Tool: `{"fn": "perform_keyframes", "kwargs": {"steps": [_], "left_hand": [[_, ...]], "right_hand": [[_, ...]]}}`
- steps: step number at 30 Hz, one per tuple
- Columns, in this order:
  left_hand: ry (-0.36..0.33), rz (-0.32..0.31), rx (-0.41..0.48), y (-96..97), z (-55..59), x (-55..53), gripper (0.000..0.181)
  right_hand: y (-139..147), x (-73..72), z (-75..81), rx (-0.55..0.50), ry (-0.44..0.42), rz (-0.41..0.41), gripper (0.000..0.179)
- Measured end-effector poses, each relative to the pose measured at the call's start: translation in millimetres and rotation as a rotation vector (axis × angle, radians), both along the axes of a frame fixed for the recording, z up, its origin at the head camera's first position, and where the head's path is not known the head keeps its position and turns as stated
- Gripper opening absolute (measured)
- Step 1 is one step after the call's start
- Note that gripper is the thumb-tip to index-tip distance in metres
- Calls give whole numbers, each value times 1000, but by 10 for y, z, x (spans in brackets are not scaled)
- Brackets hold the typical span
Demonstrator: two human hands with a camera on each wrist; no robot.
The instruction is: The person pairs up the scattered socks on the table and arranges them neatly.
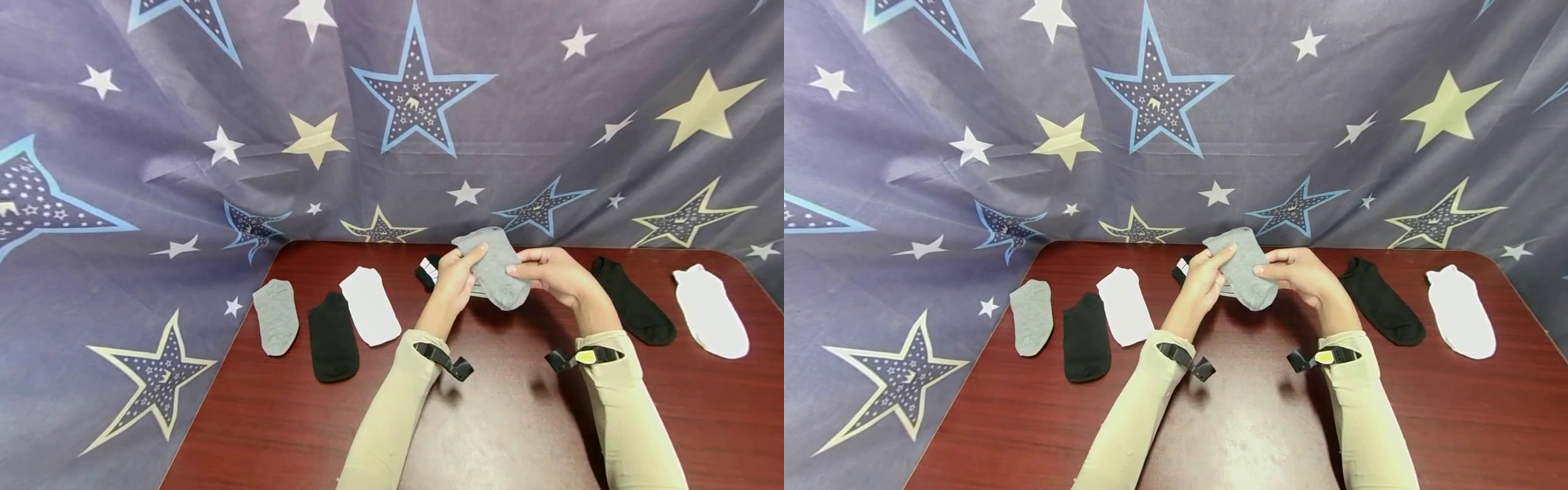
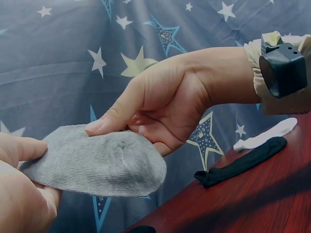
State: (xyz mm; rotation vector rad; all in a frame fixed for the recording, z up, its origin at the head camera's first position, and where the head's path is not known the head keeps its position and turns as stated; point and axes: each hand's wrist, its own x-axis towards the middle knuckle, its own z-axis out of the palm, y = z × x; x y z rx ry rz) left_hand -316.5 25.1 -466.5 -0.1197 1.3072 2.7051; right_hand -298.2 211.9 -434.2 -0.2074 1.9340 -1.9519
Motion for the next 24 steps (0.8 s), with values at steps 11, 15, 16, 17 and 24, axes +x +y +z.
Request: {"fn": "perform_keyframes", "kwargs": {"steps": [11,15,16,17,24], "left_hand": [[16,-8,27,-66,4,-27,19],[16,-7,28,-90,9,-27,21],[13,-5,28,-95,9,-28,21],[11,-4,29,-101,11,-28,21],[5,12,53,-149,16,-65,17]], "right_hand": [[17,-1,-6,26,-17,-37,22],[21,0,-15,32,-12,-40,21],[21,2,-16,34,-11,-41,21],[22,3,-19,35,-11,-43,22],[18,8,-10,53,-19,-49,23]]}}
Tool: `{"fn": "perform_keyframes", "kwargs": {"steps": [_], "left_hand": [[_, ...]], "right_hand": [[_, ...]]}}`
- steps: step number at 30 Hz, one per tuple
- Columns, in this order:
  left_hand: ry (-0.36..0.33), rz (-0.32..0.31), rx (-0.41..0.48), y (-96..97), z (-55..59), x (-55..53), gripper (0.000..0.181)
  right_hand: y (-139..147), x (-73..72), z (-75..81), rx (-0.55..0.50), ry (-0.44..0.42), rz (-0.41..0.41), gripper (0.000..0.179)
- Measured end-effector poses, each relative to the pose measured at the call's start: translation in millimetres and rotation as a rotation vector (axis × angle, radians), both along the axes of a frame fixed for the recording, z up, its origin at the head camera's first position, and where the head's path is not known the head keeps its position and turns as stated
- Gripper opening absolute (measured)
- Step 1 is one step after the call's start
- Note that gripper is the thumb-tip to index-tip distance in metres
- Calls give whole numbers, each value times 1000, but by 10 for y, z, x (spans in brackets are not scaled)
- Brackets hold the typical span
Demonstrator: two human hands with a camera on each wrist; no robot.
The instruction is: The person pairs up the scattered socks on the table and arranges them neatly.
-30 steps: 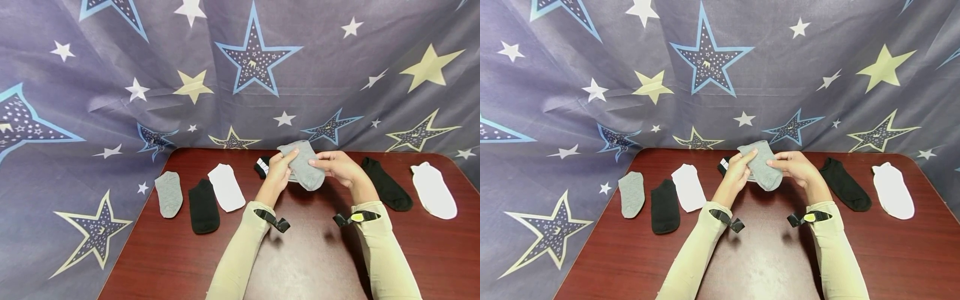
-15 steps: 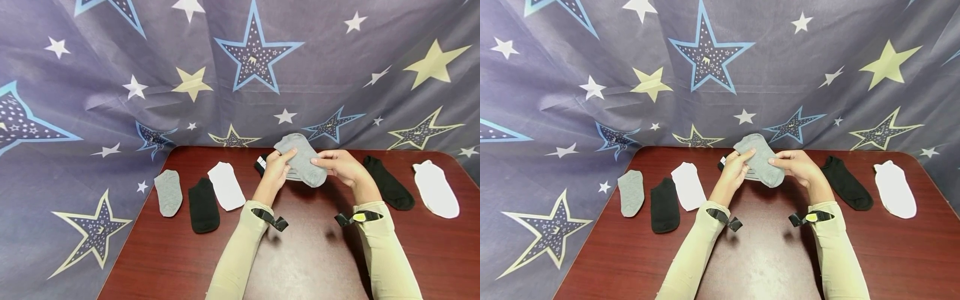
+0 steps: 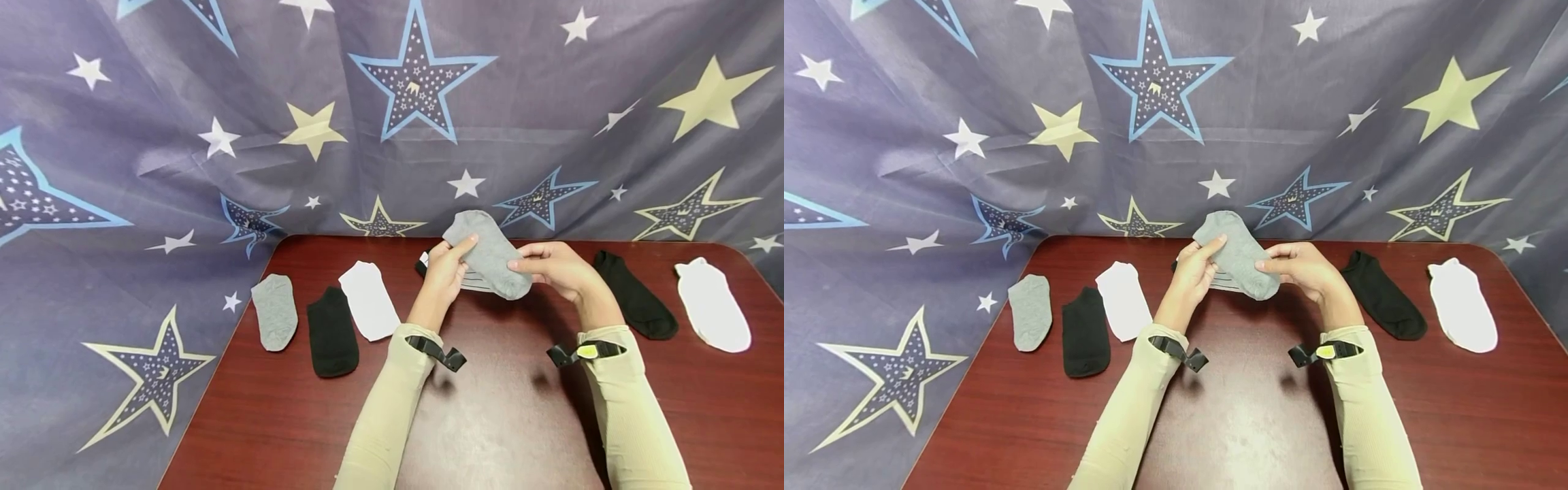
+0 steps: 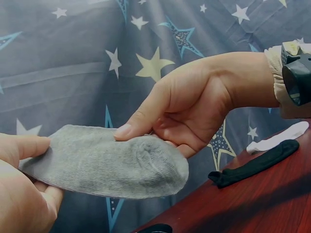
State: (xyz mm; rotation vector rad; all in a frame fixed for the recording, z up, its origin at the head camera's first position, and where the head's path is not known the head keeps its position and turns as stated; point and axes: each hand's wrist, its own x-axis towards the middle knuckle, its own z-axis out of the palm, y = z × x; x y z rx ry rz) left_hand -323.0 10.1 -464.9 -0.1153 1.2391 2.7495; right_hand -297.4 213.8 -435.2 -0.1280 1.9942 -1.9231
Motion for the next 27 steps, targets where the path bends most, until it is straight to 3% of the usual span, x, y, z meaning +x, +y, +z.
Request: {"fn": "perform_keyframes", "kwargs": {"steps": [13,24,27], "left_hand": [[13,14,10,-148,57,-63,19],[17,18,-7,-288,65,-93,17],[19,11,-43,-328,57,-90,22]], "right_hand": [[-33,-33,57,45,21,-16,19],[2,-11,8,49,93,111,20],[22,7,-2,81,97,102,20]]}}
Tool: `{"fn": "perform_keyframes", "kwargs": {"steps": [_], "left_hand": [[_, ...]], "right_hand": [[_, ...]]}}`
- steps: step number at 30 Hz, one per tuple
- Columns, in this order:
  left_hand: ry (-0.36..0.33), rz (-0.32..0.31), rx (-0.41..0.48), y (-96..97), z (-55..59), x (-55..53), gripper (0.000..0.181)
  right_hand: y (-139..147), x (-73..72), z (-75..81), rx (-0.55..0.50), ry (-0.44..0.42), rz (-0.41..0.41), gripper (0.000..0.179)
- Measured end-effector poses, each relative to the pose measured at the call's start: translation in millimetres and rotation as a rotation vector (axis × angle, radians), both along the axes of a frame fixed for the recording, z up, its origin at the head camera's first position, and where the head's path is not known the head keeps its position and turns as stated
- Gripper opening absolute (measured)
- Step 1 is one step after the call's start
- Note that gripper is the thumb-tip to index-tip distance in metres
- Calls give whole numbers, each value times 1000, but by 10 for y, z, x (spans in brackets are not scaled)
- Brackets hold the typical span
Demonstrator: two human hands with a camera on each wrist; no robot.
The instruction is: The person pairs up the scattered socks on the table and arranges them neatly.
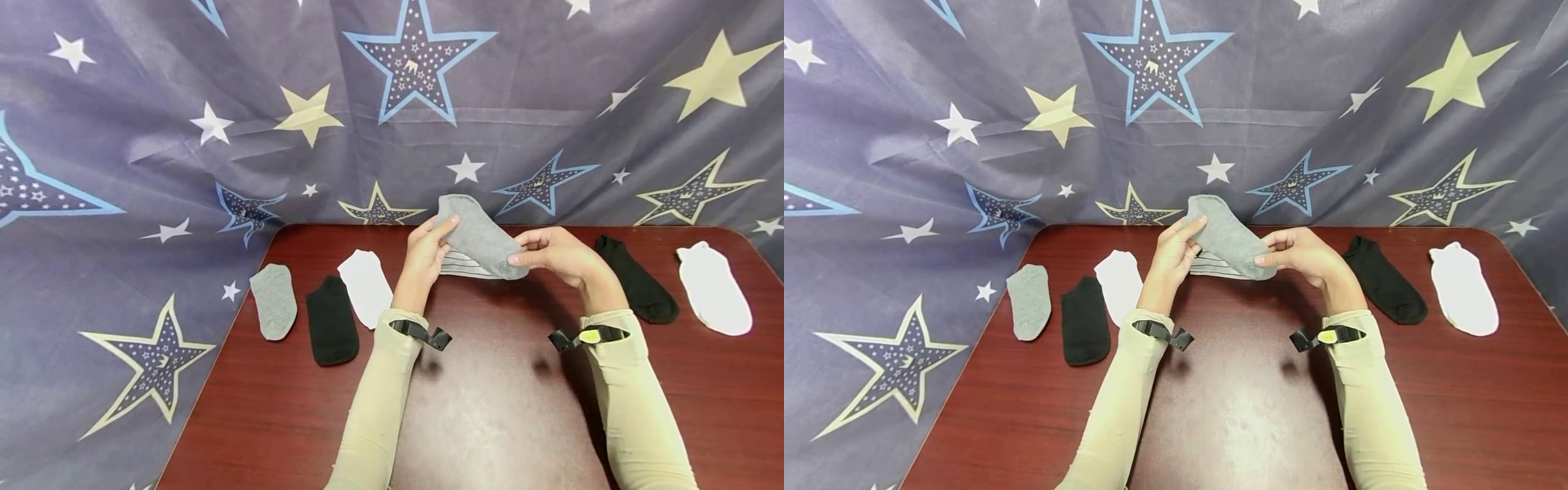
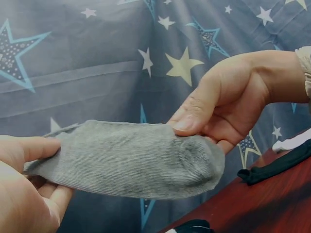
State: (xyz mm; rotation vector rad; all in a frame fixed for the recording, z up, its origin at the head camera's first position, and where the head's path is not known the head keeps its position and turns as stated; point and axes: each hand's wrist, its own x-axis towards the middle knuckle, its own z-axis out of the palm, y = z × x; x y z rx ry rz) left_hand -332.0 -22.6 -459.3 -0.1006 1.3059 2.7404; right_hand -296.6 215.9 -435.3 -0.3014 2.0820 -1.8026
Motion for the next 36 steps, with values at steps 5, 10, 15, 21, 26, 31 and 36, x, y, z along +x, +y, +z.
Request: {"fn": "perform_keyframes", "kwargs": {"steps": [5,10,15,21,26,31,36], "left_hand": [[6,-2,-73,-56,10,-12,26],[0,-8,-158,-114,24,-15,15],[-7,-38,-255,-190,46,-10,11],[-1,-77,-344,-295,85,13,11],[-4,-131,-426,-378,100,18,21],[-1,-183,-492,-443,93,12,29],[-11,-206,-564,-495,76,13,35]], "right_hand": [[30,4,31,43,-18,-76,20],[46,-7,51,26,-32,-119,16],[38,-2,79,-84,-63,-141,15],[25,-6,71,-126,-90,-156,16],[34,-21,48,-144,-106,-157,19],[58,-29,45,-146,-119,-136,19],[83,-19,35,-193,-138,-89,19]]}}
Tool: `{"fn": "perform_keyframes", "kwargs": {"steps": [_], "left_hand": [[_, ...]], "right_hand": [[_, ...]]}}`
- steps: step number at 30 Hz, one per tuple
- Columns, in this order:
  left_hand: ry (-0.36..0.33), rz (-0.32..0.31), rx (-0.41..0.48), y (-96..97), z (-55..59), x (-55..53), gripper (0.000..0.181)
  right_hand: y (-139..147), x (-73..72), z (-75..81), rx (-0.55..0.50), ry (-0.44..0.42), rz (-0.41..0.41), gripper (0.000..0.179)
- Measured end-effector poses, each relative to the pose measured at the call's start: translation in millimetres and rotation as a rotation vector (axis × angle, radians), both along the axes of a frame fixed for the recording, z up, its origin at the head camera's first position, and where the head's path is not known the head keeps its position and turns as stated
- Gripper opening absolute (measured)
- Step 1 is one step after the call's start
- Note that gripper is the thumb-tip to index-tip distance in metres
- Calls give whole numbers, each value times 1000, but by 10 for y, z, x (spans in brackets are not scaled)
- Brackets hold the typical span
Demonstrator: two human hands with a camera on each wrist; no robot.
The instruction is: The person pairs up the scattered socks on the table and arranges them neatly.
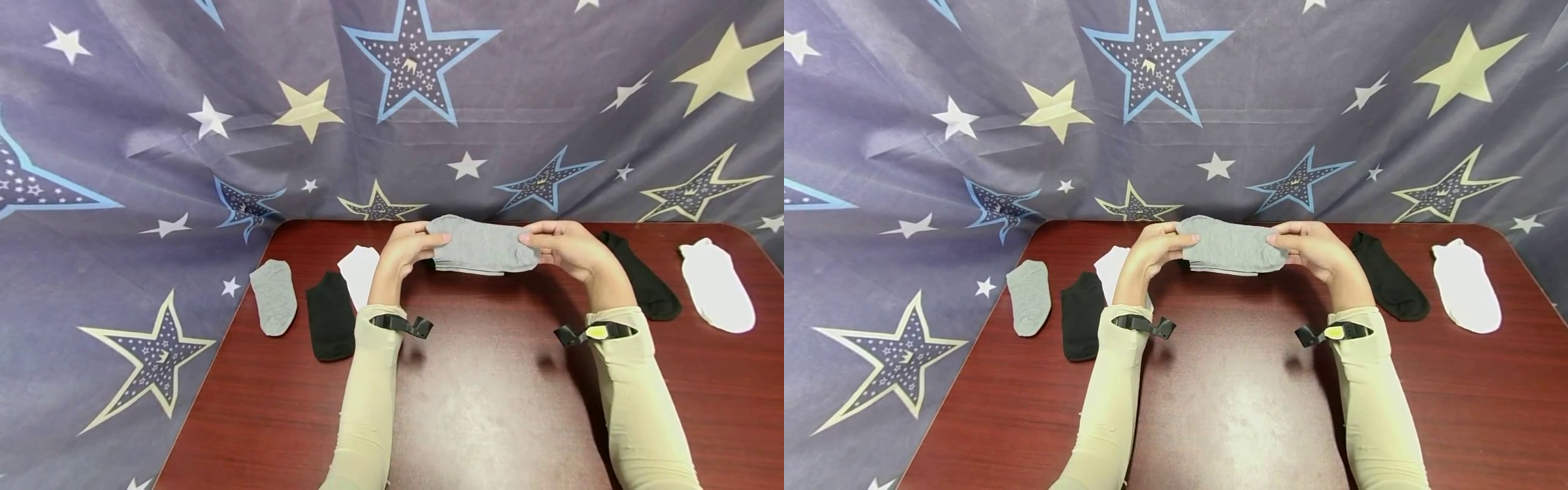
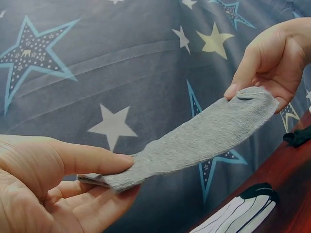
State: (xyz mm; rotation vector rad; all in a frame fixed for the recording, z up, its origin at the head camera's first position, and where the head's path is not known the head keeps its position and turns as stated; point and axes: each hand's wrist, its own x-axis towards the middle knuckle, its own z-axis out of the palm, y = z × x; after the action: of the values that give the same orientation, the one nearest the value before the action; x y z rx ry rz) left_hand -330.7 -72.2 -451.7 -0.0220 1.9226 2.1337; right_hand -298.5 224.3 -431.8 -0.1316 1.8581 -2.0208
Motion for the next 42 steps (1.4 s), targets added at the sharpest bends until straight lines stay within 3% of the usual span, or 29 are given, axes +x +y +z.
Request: {"fn": "perform_keyframes", "kwargs": {"steps": [6,14,21,24,32,42], "left_hand": [[-15,-10,-21,-36,-29,-2,21],[-23,21,-47,-54,-17,-2,29],[-41,44,-17,-58,18,21,3],[-33,40,-31,-78,21,29,13],[-49,-47,-116,-174,-20,20,33],[-138,-141,-213,-229,-35,11,29]], "right_hand": [[31,9,-48,-17,27,37,23],[16,14,-51,66,58,9,23],[9,11,-49,124,47,-12,20],[9,9,-58,176,53,-23,19],[16,7,-72,292,63,6,14],[-31,6,-38,411,66,48,3]]}}
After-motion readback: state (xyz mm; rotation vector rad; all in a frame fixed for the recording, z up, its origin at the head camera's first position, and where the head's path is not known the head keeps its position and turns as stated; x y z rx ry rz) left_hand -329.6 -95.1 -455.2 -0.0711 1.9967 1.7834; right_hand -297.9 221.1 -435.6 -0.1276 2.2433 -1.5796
